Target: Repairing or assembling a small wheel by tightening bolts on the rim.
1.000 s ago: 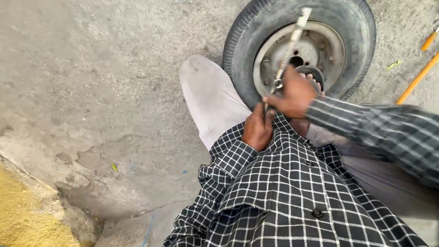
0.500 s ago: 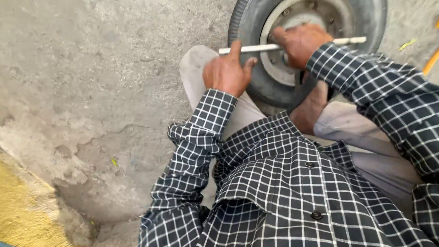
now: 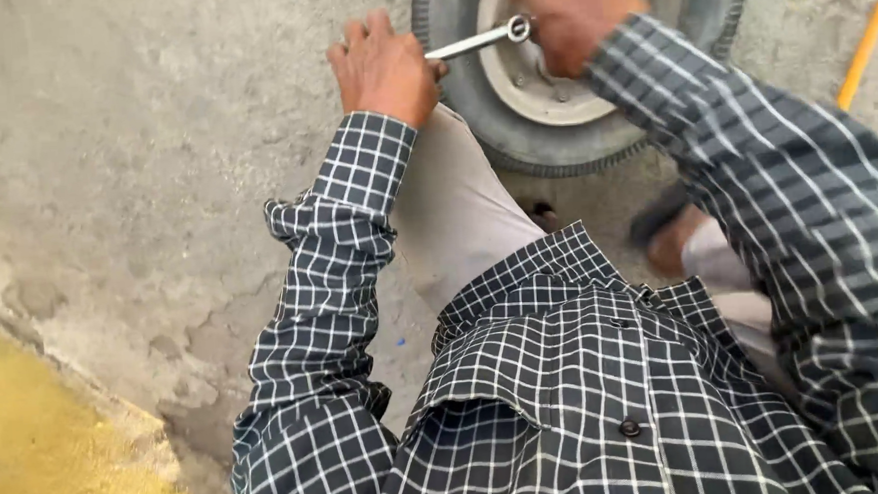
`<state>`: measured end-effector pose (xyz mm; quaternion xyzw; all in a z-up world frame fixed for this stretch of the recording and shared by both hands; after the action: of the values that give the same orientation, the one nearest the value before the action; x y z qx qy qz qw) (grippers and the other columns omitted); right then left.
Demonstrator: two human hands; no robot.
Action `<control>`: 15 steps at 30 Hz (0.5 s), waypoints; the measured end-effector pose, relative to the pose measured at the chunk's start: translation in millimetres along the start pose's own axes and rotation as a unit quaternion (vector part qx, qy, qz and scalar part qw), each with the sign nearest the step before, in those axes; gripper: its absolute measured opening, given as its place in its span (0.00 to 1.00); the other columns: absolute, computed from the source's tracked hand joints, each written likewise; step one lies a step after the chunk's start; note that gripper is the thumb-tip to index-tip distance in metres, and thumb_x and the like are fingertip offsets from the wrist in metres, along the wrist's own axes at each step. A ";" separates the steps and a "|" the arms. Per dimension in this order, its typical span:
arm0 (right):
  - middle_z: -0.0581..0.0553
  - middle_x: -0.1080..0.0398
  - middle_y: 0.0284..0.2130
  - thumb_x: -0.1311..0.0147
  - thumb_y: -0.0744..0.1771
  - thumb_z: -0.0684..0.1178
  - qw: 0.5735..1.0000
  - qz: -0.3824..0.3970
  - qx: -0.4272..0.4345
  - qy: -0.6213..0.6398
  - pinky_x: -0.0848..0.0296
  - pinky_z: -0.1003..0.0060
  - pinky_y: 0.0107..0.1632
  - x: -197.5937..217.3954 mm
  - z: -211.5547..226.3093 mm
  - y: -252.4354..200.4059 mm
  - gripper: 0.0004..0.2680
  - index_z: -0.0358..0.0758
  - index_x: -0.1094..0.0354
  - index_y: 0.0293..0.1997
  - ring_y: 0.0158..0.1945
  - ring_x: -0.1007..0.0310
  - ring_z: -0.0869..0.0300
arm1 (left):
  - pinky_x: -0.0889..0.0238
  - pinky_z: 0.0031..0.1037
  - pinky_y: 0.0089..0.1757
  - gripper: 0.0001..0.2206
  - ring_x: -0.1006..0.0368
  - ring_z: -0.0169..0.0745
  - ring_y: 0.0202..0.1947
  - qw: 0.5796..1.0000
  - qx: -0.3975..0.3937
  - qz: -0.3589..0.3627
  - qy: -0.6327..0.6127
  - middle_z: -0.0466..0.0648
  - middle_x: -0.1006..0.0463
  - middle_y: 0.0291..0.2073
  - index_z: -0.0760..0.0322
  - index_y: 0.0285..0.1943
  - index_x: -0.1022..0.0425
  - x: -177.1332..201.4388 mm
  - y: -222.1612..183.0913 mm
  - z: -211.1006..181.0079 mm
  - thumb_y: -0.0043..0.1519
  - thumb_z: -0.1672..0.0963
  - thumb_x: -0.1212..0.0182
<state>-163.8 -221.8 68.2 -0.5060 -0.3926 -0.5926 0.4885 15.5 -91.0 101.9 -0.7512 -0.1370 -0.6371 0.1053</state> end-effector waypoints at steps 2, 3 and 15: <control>0.40 0.27 0.33 0.41 0.62 0.41 1.000 -0.019 -0.017 0.016 0.24 0.55 0.39 0.5 11.7 -25.4 0.10 0.37 0.32 0.45 0.38 0.24 0.49 | 0.36 0.54 0.36 0.17 0.25 0.59 0.34 0.997 -0.035 -0.067 -0.011 0.56 0.19 0.27 0.60 0.21 0.17 6.0 -4.3 1.7 0.44 0.45 0.31; 0.38 0.27 0.37 0.40 0.66 0.46 0.979 -0.057 -0.155 0.121 0.23 0.54 0.41 1.5 12.1 -45.6 0.10 0.35 0.34 0.49 0.40 0.25 0.49 | 0.35 0.50 0.35 0.17 0.26 0.57 0.33 0.998 -0.010 0.058 -0.020 0.57 0.20 0.26 0.62 0.28 0.16 -1.1 -3.5 2.6 0.53 0.46 0.32; 0.29 0.34 0.42 0.40 0.64 0.46 0.889 -0.074 -0.304 0.335 0.28 0.44 0.48 -29.9 37.3 -10.7 0.15 0.29 0.39 0.50 0.46 0.29 0.38 | 0.29 0.47 0.34 0.20 0.22 0.58 0.27 0.903 0.163 0.333 -0.216 0.59 0.19 0.27 0.63 0.38 0.16 -19.6 -88.9 -78.7 0.64 0.45 0.41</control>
<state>-165.9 -178.2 45.8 -0.3710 -0.0429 -0.8516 0.3679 -90.7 -35.0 94.3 -0.8446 -0.0002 -0.3554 0.4003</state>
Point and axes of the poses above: each hand's wrist, its own y-axis towards the middle knuckle, its own x-axis out of the back of the hand, z = x × y, the point moved 4 cm from there along y, towards the middle knuckle
